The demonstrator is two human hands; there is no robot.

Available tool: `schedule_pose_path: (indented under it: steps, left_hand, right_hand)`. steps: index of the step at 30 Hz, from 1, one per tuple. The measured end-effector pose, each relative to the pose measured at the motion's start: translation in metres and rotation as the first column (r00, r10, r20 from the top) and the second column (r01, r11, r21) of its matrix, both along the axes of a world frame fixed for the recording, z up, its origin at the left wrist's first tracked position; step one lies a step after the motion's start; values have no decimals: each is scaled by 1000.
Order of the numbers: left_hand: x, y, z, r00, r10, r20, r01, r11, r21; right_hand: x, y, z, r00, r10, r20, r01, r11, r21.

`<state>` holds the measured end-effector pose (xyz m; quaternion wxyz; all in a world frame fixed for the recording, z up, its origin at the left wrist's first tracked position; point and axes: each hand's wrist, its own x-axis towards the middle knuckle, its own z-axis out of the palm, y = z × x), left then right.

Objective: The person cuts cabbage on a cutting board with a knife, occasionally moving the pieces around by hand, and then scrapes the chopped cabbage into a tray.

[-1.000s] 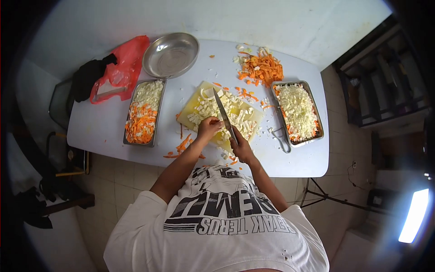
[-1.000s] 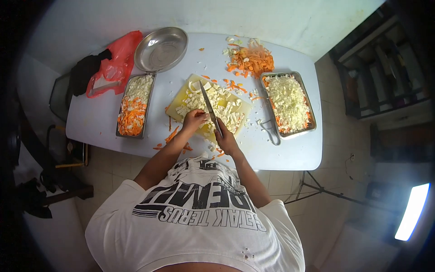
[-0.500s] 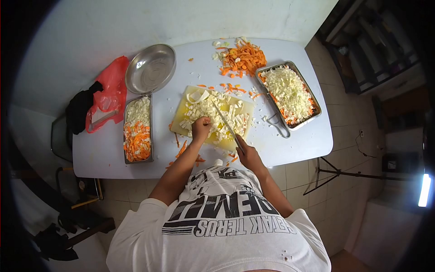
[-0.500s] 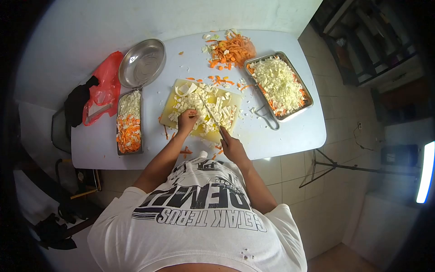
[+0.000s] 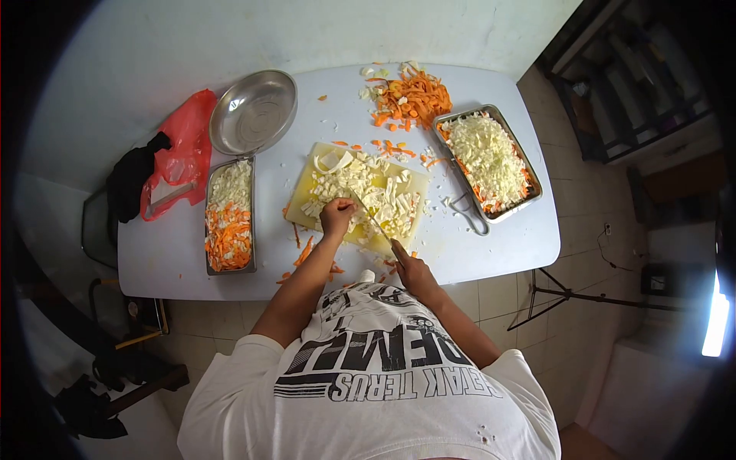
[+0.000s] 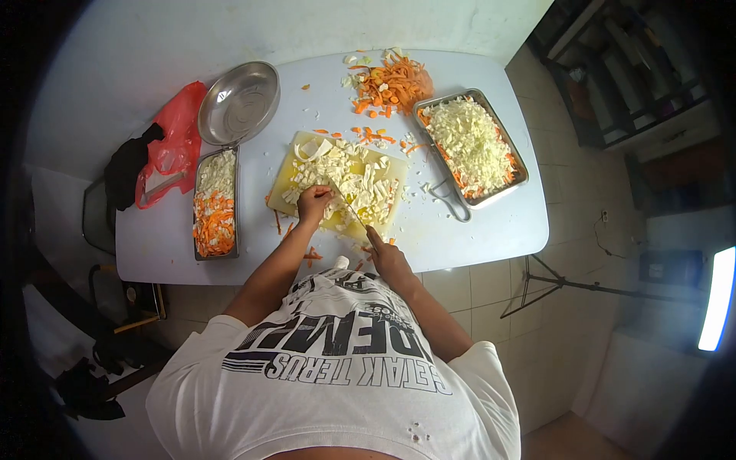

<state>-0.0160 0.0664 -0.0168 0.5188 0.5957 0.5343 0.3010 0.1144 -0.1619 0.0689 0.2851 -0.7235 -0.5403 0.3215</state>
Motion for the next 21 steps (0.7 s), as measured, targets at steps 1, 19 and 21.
schedule_pose_path:
  steps: [1, 19, 21]
  left_hand:
    - [0, -2, 3, 1000, -3, -13, 3, 1000, 16]
    - [-1, -3, 6, 999, -21, -27, 21, 1000, -3]
    - [-1, -3, 6, 1000, -20, -19, 20, 1000, 4]
  right_hand:
    - [2, 1, 0, 1000, 5, -6, -5, 999, 33]
    - [-1, -5, 3, 995, 26, 93, -12, 989, -145]
    - [-2, -4, -4, 995, 26, 93, -12, 989, -145]
